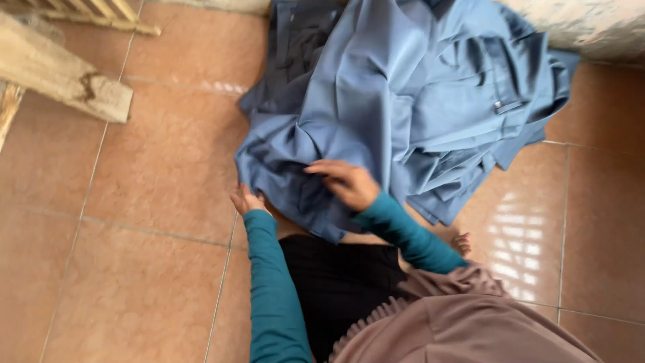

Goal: The person sits on a tiled floor and folds several pairs of light blue trousers by hand. They lay each pair flat, fold the legs inward, then fold the garment into a compact rectangle, and place it on a growing stack to the left.

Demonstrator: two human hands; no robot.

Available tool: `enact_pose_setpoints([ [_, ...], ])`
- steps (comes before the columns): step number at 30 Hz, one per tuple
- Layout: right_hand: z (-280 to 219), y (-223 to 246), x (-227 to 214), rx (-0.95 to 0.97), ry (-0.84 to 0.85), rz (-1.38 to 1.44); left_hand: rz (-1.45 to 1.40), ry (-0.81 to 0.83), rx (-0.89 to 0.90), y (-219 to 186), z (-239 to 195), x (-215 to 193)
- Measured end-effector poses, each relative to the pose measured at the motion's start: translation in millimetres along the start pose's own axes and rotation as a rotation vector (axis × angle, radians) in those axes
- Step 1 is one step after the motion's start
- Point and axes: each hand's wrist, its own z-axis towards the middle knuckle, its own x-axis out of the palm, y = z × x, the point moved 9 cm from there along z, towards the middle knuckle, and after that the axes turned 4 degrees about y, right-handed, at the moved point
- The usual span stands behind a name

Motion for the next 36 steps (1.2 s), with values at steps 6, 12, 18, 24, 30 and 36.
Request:
enact_pose_setpoints([
  [6, -103, -80, -71, 0.066, 0.019, -0.725, 1.132, 0.286, 0.523, 3, -6, -21],
  [12, -169, -117, -16, 0.042, 0.284, -1.224, 1.97, 0.819, 0.022, 97, -100, -9],
  [18, -108, -121, 6, -0.262, 0.074, -1.136, 2.039, 0.847, -0.031, 114, -98, -3],
  [24, 12, -60, -78, -0.173, -0.338, -0.506, 1.649, 0.879, -0.056, 128, -72, -10],
  [30, 85, -4, -66, -0.087, -0.418, -0.323, 1.726, 0.819, -0.007, 17, -140, 33],
  [36, 161, 1, -41, -0.178, -0.442, -0.406, 1.578, 0.832, 0.022, 11, -151, 38],
])
